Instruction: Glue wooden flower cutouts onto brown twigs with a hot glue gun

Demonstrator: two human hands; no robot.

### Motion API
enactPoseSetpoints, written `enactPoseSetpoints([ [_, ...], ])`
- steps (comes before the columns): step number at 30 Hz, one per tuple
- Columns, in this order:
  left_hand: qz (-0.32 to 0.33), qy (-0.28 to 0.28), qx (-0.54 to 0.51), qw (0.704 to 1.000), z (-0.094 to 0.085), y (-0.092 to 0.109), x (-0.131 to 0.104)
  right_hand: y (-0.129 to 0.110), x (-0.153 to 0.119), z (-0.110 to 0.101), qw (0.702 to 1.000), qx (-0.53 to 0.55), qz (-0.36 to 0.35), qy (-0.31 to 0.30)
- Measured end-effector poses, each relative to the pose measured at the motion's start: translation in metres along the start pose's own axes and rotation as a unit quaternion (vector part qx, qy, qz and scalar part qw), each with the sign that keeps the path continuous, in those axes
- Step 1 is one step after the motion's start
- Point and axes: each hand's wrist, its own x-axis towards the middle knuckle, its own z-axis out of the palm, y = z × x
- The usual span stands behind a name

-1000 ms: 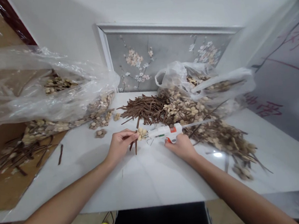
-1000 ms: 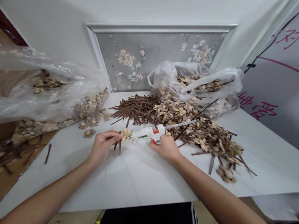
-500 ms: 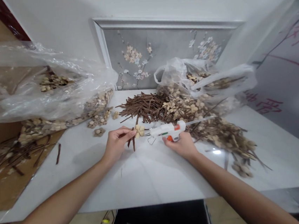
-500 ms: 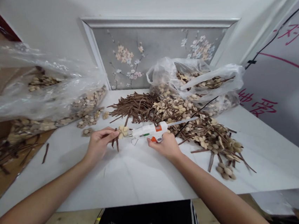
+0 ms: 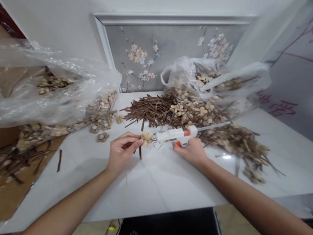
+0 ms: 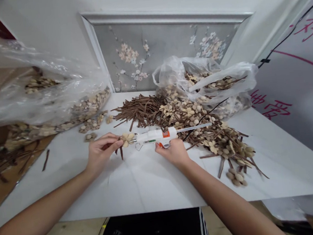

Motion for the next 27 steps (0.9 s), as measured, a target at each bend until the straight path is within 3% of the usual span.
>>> enactPoseSetpoints([
  [27, -0.004, 0.010, 0.001, 1.000, 0.0023, 0.0006, -0.0003, 0.0037, -0.0001, 0.0022, 1.000, -0.024, -0.001, -0.018],
])
